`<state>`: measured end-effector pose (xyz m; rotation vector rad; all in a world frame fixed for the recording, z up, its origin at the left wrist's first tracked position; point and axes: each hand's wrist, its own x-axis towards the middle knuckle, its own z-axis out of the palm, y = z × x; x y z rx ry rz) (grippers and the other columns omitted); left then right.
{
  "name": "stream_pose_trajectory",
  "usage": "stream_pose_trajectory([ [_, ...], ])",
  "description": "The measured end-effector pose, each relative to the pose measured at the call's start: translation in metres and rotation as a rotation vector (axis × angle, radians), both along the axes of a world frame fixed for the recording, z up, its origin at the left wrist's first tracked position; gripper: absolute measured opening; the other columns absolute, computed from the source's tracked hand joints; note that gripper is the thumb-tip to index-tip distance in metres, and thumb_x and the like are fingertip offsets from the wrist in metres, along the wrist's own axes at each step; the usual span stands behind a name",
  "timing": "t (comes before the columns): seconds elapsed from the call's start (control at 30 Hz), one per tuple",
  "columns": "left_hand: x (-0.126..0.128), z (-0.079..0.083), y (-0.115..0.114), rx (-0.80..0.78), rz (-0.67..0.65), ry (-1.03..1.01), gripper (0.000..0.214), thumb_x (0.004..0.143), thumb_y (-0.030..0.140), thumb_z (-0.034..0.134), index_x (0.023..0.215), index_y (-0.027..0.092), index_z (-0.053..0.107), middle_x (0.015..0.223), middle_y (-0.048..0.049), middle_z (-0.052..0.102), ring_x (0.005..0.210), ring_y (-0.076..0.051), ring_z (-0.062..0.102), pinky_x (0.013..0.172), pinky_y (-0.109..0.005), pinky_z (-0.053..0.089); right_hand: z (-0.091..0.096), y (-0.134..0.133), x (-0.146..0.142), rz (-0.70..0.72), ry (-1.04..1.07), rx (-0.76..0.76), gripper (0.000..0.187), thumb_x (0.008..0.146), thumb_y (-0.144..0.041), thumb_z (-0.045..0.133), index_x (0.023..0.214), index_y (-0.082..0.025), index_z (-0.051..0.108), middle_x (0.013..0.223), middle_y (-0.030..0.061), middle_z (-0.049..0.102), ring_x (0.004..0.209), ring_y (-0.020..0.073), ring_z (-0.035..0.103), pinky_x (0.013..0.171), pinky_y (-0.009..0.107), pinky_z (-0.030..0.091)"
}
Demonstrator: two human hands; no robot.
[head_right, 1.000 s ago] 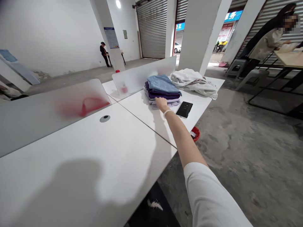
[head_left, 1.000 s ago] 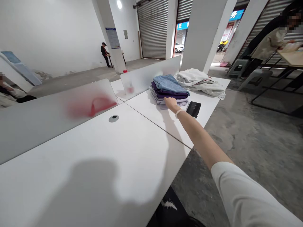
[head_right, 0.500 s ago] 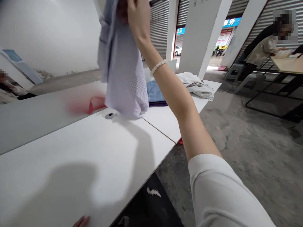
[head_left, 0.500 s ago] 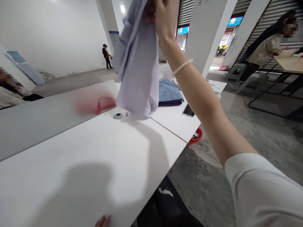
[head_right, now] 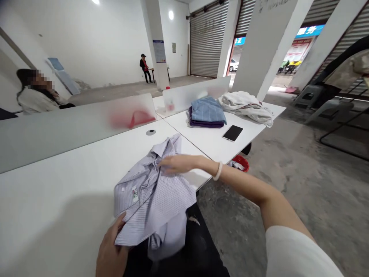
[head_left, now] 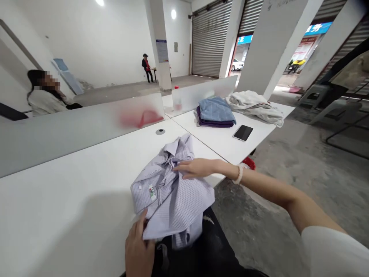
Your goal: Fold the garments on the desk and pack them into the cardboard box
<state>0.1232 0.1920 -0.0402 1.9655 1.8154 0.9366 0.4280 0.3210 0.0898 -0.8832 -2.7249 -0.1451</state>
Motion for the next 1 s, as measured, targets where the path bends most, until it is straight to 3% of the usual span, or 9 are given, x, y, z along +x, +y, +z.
stream_pose_trajectory([
  [0.1,0.011,0.018,0.003,-0.078,-0.024,-0.002,0.053,0.084,0.034,0.040,0.135,0.019,0.047,0.111,-0.0097,0.062,0.100,-0.026,0.059,0.080,-0.040,0.050,-0.041,-0.019,-0.023,-0.098,-0.223,-0.218,0.050,0.094,-0.043,0.046,0.136,-0.016,0.042,0.117,0.0145,0.060,0.077,0.0170,0.064,0.061,0.029,0.049],
  [0.23,0.016,0.031,0.005,-0.181,-0.052,0.012,0.054,0.082,0.030,0.041,0.135,0.022,0.048,0.116,-0.0079,0.059,0.099,-0.025,0.059,0.069,-0.033,0.049,-0.061,-0.017,-0.033,-0.240,-0.257,-0.236,0.030,0.098,-0.034,0.036,0.118,-0.018,0.053,0.107,0.0107,0.060,0.074,0.0166,0.062,0.062,0.029,0.044],
  [0.33,0.006,0.027,0.007,-0.201,-0.036,-0.164,0.051,0.079,0.031,0.044,0.128,0.022,0.054,0.117,-0.0073,0.060,0.100,-0.024,0.059,0.076,-0.033,0.051,-0.051,-0.015,-0.027,-0.330,-0.110,-0.220,0.023,0.098,-0.029,0.036,0.104,-0.017,0.055,0.098,0.0083,0.062,0.072,0.0156,0.060,0.065,0.027,0.042],
  [0.47,-0.020,0.025,0.015,-0.139,0.153,-0.510,0.049,0.075,0.045,0.057,0.117,0.019,0.062,0.119,-0.0083,0.062,0.106,-0.025,0.059,0.088,-0.036,0.050,-0.020,-0.021,0.003,-0.478,0.381,-0.111,0.017,0.095,-0.027,0.038,0.093,-0.019,0.052,0.087,0.0060,0.064,0.072,0.0165,0.060,0.065,0.026,0.042],
  [0.57,-0.048,0.038,0.029,-0.005,0.306,-0.705,0.053,0.071,0.047,0.064,0.116,0.019,0.063,0.116,-0.0074,0.064,0.109,-0.025,0.058,0.098,-0.039,0.045,0.000,-0.027,0.037,-0.635,0.769,-0.027,0.017,0.094,-0.034,0.039,0.088,-0.021,0.047,0.072,0.0018,0.061,0.060,0.0149,0.058,0.058,0.025,0.041],
  [0.63,-0.071,0.054,0.044,0.080,0.383,-0.725,0.056,0.068,0.044,0.069,0.117,0.018,0.063,0.103,-0.0061,0.066,0.098,-0.023,0.061,0.099,-0.042,0.044,0.004,-0.030,0.061,-0.784,0.865,-0.015,0.017,0.093,-0.036,0.040,0.086,-0.022,0.046,0.065,-0.0001,0.059,0.056,0.0139,0.056,0.057,0.025,0.040],
  [0.73,-0.108,0.077,0.067,0.134,0.486,-0.557,0.054,0.069,0.036,0.068,0.120,0.019,0.062,0.084,-0.0030,0.063,0.073,-0.018,0.059,0.090,-0.045,0.049,-0.007,-0.033,0.093,-0.938,0.678,-0.156,0.015,0.090,-0.028,0.047,0.076,-0.022,0.048,0.060,0.0011,0.060,0.057,0.0148,0.057,0.059,0.026,0.038],
  [0.83,-0.137,0.085,0.083,0.071,0.519,-0.271,0.048,0.079,0.029,0.057,0.126,0.020,0.057,0.102,-0.0073,0.063,0.070,-0.017,0.058,0.085,-0.047,0.051,-0.027,-0.036,0.106,-0.947,0.369,-0.333,0.014,0.084,-0.019,0.051,0.070,-0.021,0.052,0.061,0.0027,0.064,0.055,0.0159,0.056,0.057,0.026,0.037],
  [1.0,-0.137,0.054,0.089,-0.088,0.439,-0.275,0.083,0.080,0.044,0.057,0.147,0.012,0.020,0.131,-0.0215,0.049,0.098,-0.028,0.061,0.084,-0.046,0.051,-0.042,-0.033,0.056,-0.713,0.223,-0.312,0.018,0.091,-0.022,0.043,0.095,-0.018,0.060,0.095,0.0093,0.070,0.084,0.0207,0.064,0.072,0.029,0.046],
])
